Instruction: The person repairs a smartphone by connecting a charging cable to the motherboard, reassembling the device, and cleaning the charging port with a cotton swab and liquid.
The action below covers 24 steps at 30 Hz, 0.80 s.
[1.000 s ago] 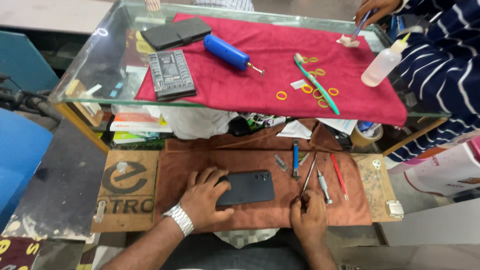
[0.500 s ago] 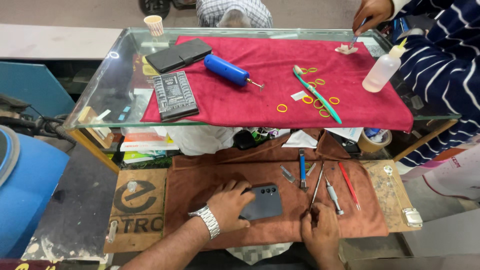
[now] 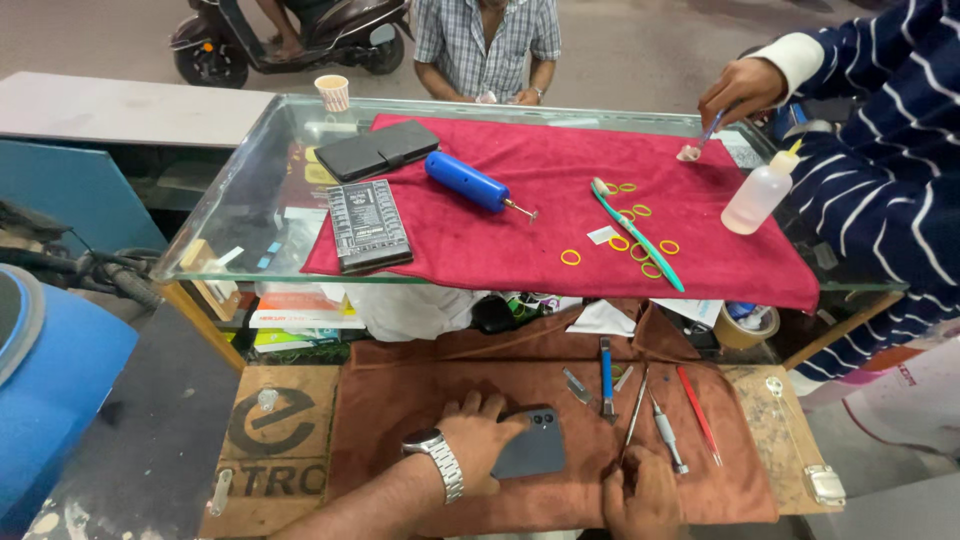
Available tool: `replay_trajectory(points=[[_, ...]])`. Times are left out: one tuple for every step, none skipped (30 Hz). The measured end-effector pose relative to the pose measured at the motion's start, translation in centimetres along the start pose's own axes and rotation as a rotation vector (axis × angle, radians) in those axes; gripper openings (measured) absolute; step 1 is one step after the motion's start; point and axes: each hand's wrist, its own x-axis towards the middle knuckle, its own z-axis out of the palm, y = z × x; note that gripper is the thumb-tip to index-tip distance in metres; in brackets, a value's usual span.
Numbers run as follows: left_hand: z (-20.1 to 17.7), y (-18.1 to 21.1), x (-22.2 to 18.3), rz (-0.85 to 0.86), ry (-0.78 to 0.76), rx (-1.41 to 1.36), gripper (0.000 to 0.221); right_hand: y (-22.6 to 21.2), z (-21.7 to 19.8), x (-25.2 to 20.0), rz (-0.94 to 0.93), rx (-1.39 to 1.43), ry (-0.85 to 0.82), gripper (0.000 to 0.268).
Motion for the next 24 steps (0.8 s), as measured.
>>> replay_trajectory(points=[[-0.1, 0.1, 0.1, -0.001, -0.008, -0.001, 0.098, 0.3, 0.2, 0.0, 0.013, 0.005, -0.022, 0.029], [-0.2, 0.1, 0.1, -0.002, -0.019, -0.001, 0.1, 0.6, 0.4, -0.1, 0.029, 0.011, -0.045, 0.029], [-0.2, 0.1, 0.2, -0.011, -0.021, -0.009, 0.1, 1.0, 0.6, -0.1, 0.045, 0.016, -0.067, 0.029], [-0.1, 0.2, 0.2, -0.02, -0.026, -0.018, 0.1, 1.3, 0.7, -0.4, 0.072, 0.018, -0.077, 0.029], [-0.1, 0.1, 0.2, -0.028, -0.03, -0.027, 0.1, 1.7, 1.0, -0.5, 0.098, 0.02, -0.088, 0.029], [0.1, 0.2, 0.1, -0.035, -0.023, -0.015, 0.101, 2.0, 1.1, -0.6, 0.124, 0.02, -0.096, 0.029], [0.5, 0.4, -0.3, -0.041, -0.015, -0.004, 0.101, 2.4, 1.2, -0.6, 0.118, -0.002, -0.11, 0.028], [1.0, 0.6, -0.6, -0.046, -0.008, 0.006, 0.102, 2.7, 1.3, -0.7, 0.113, -0.027, -0.125, 0.026], [1.4, 0.7, -0.9, -0.046, -0.013, 0.006, 0.102, 2.9, 1.4, -0.6, 0.107, -0.053, -0.139, 0.025], [1.8, 0.6, -1.3, -0.045, -0.021, 0.006, 0.103, 3.1, 1.5, -0.6, 0.09, -0.032, -0.125, 0.026], [2.2, 0.5, -1.6, -0.044, -0.028, 0.006, 0.103, 3.4, 1.6, -0.6, 0.073, -0.011, -0.111, 0.028], [2.6, 0.6, -1.8, -0.038, -0.018, 0.03, 0.106, 3.5, 1.6, -0.8, 0.058, 0.011, -0.103, 0.029], [2.9, 0.6, -1.9, -0.033, -0.009, 0.054, 0.109, 3.6, 1.6, -1.0, 0.045, 0.003, -0.101, 0.031], [3.1, 0.5, -2.1, -0.028, 0.001, 0.079, 0.112, 3.6, 1.6, -1.1, 0.031, -0.003, -0.098, 0.033], [3.2, 0.5, -2.3, -0.037, -0.029, 0.056, 0.111, 3.5, 1.7, -1.2, 0.017, -0.01, -0.095, 0.035], [3.1, 0.4, -2.4, -0.047, -0.055, 0.035, 0.111, 3.5, 1.7, -1.0, 0.06, 0.0, -0.115, 0.036], [3.1, 0.5, -2.7, -0.056, -0.082, 0.014, 0.11, 3.4, 1.6, -0.8, 0.102, 0.01, -0.135, 0.037], [3.0, 0.4, -3.0, -0.095, -0.07, -0.096, 0.106, 3.3, 1.6, -0.7, 0.143, 0.019, -0.152, 0.038], [2.9, 0.3, -3.4, -0.133, -0.058, -0.206, 0.101, 3.0, 1.5, -0.5, 0.115, 0.035, -0.112, 0.039], [2.8, 0.1, -3.7, -0.168, -0.049, -0.316, 0.097, 2.6, 1.4, -0.6, 0.089, 0.05, -0.073, 0.04], [2.8, 0.0, -3.9, -0.145, 0.031, -0.506, 0.097, 2.2, 1.2, -0.5, 0.064, 0.064, -0.034, 0.042], [2.8, 0.0, -4.1, -0.121, 0.11, -0.696, 0.096, 1.7, 1.0, -0.6, 0.129, 0.062, -0.05, 0.042], [2.7, 0.0, -4.2, -0.095, 0.19, -0.885, 0.096, 1.0, 0.6, -0.6, 0.194, 0.06, -0.065, 0.043], [2.6, 0.0, -4.1, -0.068, 0.181, -1.171, 0.094, 0.1, 0.5, -0.7, 0.262, 0.055, -0.083, 0.044]])
